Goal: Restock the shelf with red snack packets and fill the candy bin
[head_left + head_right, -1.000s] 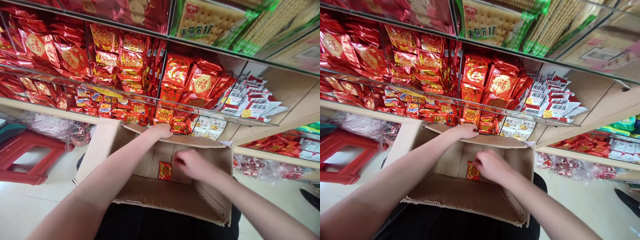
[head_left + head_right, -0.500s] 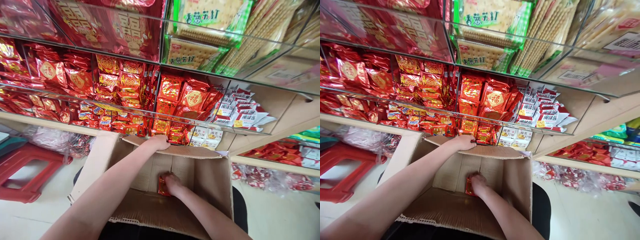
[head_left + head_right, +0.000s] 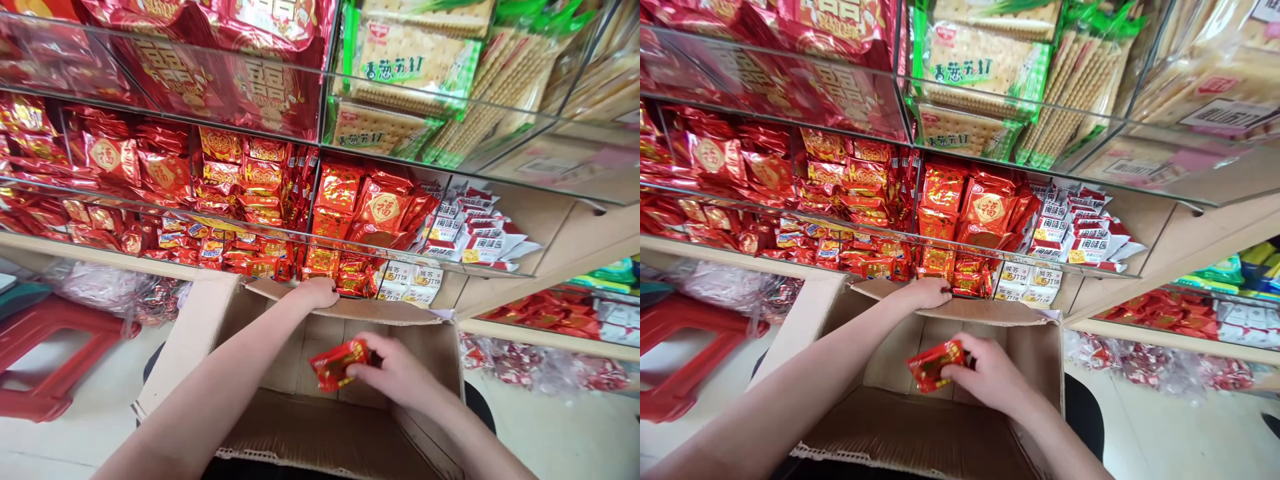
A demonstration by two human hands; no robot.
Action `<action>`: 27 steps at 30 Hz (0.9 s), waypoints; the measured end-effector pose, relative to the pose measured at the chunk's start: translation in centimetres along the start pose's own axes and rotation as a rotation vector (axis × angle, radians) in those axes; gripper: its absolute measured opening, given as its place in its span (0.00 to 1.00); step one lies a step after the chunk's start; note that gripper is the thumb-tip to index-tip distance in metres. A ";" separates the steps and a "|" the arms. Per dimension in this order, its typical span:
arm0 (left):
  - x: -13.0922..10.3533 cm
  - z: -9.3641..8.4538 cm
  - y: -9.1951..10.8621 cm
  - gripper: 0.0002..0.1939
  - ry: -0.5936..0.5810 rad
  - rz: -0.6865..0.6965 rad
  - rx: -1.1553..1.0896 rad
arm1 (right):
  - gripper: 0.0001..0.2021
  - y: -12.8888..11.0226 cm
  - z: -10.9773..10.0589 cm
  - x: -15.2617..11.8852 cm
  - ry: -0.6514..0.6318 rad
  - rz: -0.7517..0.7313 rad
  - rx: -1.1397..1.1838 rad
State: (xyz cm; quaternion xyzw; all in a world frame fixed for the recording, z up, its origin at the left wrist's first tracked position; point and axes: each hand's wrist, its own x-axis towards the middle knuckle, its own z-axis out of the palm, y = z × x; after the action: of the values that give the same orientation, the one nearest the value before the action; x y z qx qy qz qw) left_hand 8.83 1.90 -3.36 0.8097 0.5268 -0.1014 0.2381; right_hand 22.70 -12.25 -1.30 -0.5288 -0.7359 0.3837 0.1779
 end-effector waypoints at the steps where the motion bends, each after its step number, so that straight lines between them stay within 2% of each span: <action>1: 0.0 0.0 0.0 0.21 -0.001 -0.005 -0.001 | 0.11 -0.1 -1.1 -0.1 0.079 0.000 0.045; 5: -0.1 0.0 0.1 0.19 -0.010 -0.037 0.004 | 0.15 1.6 -4.8 0.3 0.490 0.034 0.054; 7: -0.2 0.1 0.1 0.19 -0.005 -0.058 0.005 | 0.15 3.1 -6.1 1.1 0.622 0.059 -0.027; 8: -0.2 0.1 0.1 0.20 -0.002 -0.070 0.005 | 0.14 3.9 -6.6 1.6 0.646 0.072 -0.052; 11: -0.2 0.3 0.0 0.22 0.016 -0.108 0.005 | 0.13 5.6 -7.0 3.3 0.596 0.100 -0.009; 14: -0.2 0.4 -0.1 0.25 0.031 -0.122 -0.003 | 0.11 6.1 -6.7 5.1 0.510 0.148 0.192; 18: -0.3 0.4 -0.1 0.26 0.024 -0.120 -0.019 | 0.08 5.4 -5.9 7.4 0.393 0.348 0.580; 21: -0.3 0.3 0.0 0.25 0.024 -0.128 -0.020 | 0.09 4.4 -5.0 9.4 0.302 0.401 0.748; 24: -0.4 0.4 0.0 0.24 0.041 -0.129 -0.016 | 0.09 3.7 -3.8 11.8 0.302 0.378 0.770; 27: -0.4 0.4 -0.2 0.24 0.065 -0.135 -0.018 | 0.07 3.4 -2.6 14.1 0.384 0.340 0.756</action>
State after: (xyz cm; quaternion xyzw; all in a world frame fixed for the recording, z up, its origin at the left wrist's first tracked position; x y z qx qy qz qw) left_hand 8.51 1.38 -3.60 0.7731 0.5885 -0.0862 0.2206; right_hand 21.33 2.10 -4.24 -0.6016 -0.4008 0.5439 0.4263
